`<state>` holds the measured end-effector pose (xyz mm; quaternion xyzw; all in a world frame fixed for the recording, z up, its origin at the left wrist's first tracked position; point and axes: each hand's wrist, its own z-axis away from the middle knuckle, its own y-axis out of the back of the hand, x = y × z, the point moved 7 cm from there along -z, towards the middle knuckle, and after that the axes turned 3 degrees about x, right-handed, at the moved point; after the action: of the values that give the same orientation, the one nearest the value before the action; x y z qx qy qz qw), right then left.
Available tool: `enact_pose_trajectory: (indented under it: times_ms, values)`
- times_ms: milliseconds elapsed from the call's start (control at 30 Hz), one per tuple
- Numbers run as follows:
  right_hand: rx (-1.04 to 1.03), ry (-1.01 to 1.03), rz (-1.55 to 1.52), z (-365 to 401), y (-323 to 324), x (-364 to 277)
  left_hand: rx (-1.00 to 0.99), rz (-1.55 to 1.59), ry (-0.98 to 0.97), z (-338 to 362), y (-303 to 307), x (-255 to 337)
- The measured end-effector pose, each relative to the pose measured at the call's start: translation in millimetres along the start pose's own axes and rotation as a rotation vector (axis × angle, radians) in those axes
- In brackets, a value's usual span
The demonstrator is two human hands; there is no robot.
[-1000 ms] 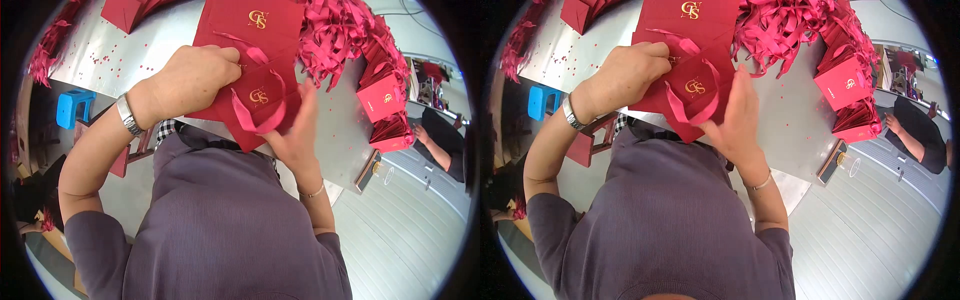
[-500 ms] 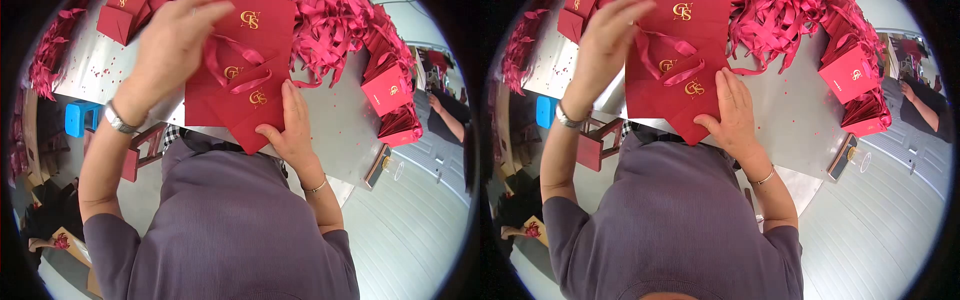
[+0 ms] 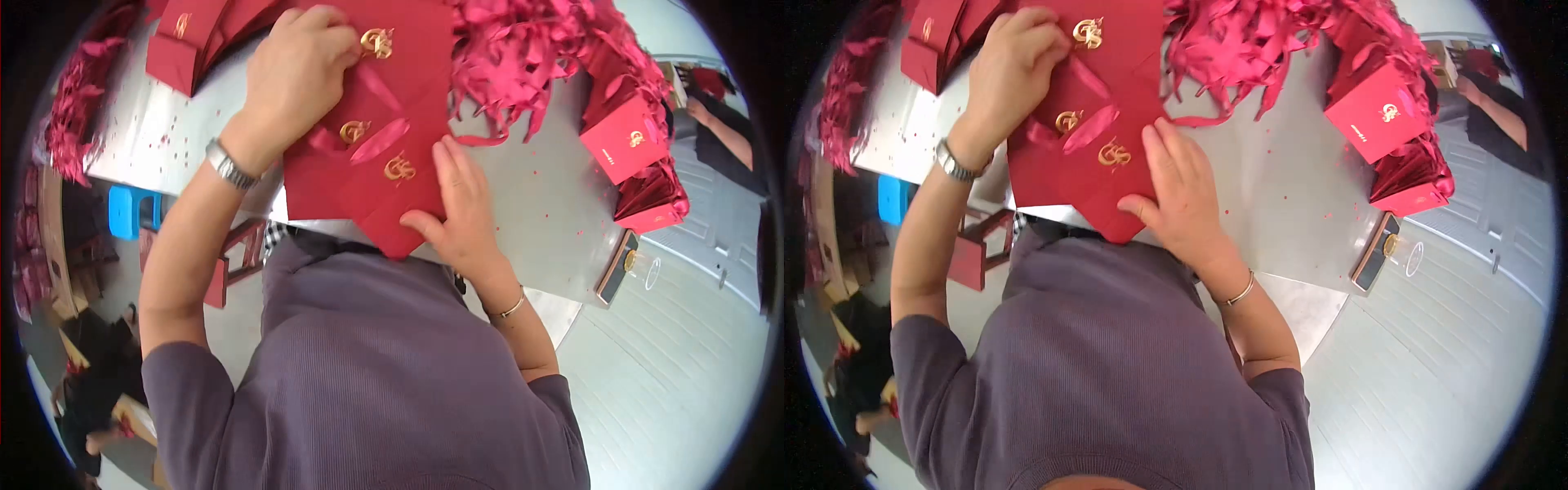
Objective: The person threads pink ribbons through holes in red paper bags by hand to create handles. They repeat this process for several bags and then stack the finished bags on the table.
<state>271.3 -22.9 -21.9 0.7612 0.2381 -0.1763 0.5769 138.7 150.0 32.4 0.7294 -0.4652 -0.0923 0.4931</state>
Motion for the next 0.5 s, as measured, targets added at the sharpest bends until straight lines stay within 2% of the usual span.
enact_pose_trajectory:
  times_ms: [100, 133, 167, 200, 233, 300, 367, 433, 500]
  values:
    - [-0.087, 0.011, 0.043, 10, -14, 5, 0.117, -0.052, -0.101, 0, -1, -3]
    - [-0.098, -0.007, 0.017, 10, -14, 7, 0.067, -0.043, -0.081, -2, 0, -6]
    - [-0.035, 0.037, 0.011, 11, -13, 6, 0.040, 0.013, -0.043, 2, 3, -11]
    - [0.027, 0.063, 0.033, 11, -10, 5, 0.115, 0.056, -0.035, -3, 23, 2]
    - [0.031, 0.039, 0.030, 9, -6, 5, 0.195, -0.047, -0.011, -2, 45, 17]
    - [0.041, 0.004, 0.033, 7, 2, 1, 0.250, -0.025, -0.017, 19, 61, 19]
    - [0.019, -0.006, -0.021, 5, 5, 0, -0.044, 0.143, 0.039, 45, 41, 22]
    - [0.014, -0.003, -0.004, 6, 5, 0, -0.073, 0.157, 0.024, 52, 35, 47]
    - [0.120, -0.004, 0.097, 10, 13, -7, -0.110, 0.156, 0.013, 49, 23, 60]
